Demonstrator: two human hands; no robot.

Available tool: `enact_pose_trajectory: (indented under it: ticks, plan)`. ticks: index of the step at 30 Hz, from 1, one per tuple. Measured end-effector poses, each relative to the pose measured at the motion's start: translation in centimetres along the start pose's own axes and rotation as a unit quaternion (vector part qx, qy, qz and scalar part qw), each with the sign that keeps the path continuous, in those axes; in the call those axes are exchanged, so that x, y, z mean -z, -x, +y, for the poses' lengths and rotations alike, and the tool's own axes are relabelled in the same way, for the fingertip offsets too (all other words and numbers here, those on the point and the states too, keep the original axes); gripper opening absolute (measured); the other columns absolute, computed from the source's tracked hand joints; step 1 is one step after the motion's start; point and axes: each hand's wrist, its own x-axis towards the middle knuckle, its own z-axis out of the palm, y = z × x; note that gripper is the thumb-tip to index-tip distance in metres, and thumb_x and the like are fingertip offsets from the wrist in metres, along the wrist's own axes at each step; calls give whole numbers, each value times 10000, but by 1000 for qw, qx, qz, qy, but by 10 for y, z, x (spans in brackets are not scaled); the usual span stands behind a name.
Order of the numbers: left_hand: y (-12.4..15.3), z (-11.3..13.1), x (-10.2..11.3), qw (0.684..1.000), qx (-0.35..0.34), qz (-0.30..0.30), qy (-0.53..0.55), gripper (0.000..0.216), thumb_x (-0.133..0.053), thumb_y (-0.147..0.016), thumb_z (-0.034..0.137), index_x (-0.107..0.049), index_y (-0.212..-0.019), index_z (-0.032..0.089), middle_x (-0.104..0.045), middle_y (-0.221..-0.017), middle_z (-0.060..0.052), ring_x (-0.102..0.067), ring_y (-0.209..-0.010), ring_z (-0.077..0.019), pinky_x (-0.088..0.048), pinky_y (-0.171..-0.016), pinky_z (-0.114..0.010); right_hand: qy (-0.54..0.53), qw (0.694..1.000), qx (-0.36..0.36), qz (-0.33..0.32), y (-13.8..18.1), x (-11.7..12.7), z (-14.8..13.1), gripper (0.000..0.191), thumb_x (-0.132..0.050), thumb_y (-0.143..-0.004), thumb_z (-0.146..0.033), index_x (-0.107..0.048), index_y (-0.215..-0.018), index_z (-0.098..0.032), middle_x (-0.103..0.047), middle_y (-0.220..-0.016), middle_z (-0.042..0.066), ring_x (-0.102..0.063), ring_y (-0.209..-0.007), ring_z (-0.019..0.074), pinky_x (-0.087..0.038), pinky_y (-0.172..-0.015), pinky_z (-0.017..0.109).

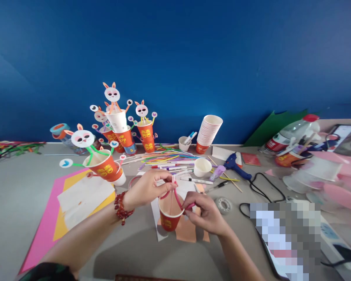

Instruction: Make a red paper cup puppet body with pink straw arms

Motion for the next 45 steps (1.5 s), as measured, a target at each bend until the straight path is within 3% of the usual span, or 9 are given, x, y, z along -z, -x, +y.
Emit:
enact_pose_trajectory:
  ticks: [3, 5, 6, 10, 15, 20, 26, 39, 45]
  plan:
    - [15, 2, -5, 981, -40, 153, -110, 280, -667, -868, 383, -624, -1077, 201, -690, -1076, -77, -623, -995, -231, -469, -902, -364, 12, 1000, -7, 18, 0, 1, 1, 108, -601, -807, -103, -644, -845, -195, -653, -735, 26, -606, -656, 146, -477, -622, 254]
    - [29, 4, -13, 943, -95, 262, -184, 194, -664, -875, 310, -612, -1029, 204, -693, -1048, -85, -610, -1011, -242, -448, -918, -389, 24, 999, -13, 28, 1, 1, 2, 95, -604, -816, -106, -638, -832, -193, -656, -732, 26, -607, -651, 145, -478, -617, 251]
    - [36, 5, -19, 929, -134, 274, -209, 108, -658, -876, 267, -615, -957, 211, -702, -966, -67, -616, -952, -231, -443, -892, -385, 29, 999, -17, 31, 1, 1, 3, 87, -607, -825, -112, -641, -834, -192, -660, -731, 27, -611, -653, 147, -481, -619, 252]
    - [54, 7, -50, 937, -157, 147, -276, 202, -669, -867, 365, -636, -998, 214, -722, -1001, -68, -610, -961, -249, -401, -902, -415, 45, 997, -27, 50, 1, -3, 6, 60, -627, -847, -147, -656, -870, -194, -678, -737, 30, -628, -660, 152, -501, -627, 256]
    - [51, 0, -73, 926, -113, 167, -320, 102, -542, -945, 202, -640, -973, 206, -715, -937, -41, -591, -990, -232, -327, -1015, -449, 82, 994, -22, 71, 2, -10, 10, 91, -623, -837, -138, -664, -884, -204, -696, -749, 31, -645, -669, 161, -519, -633, 264]
    - [48, -4, -70, 946, -84, 140, -280, 152, -477, -958, 171, -614, -898, 199, -675, -857, -34, -561, -916, -215, -315, -1037, -469, 76, 993, -32, 82, 4, -13, 11, 141, -617, -845, -126, -656, -955, -204, -714, -799, 40, -672, -694, 166, -544, -652, 272]
    - [44, -10, -68, 965, -71, 119, -223, 155, -452, -932, 136, -584, -865, 180, -654, -889, -47, -536, -918, -221, -355, -977, -442, 132, 987, 26, 84, 4, -14, 11, 157, -601, -850, -102, -633, -939, -226, -694, -780, 23, -657, -699, 165, -515, -657, 280]
    - [39, -19, -69, 965, -72, 171, -185, 108, -546, -909, 185, -650, -888, 203, -642, -839, -41, -548, -871, -216, -392, -863, -395, 154, 983, 87, 52, 5, -17, 12, 225, -559, -864, -89, -613, -1015, -248, -693, -802, 52, -629, -731, 204, -516, -665, 337]
    - [39, -23, -68, 968, -82, 178, -159, 119, -566, -914, 208, -628, -813, 198, -624, -787, -26, -547, -836, -195, -403, -843, -372, 140, 986, 66, 69, 5, -19, 14, 288, -584, -866, -88, -592, -1104, -250, -696, -827, 44, -626, -717, 187, -502, -654, 311]
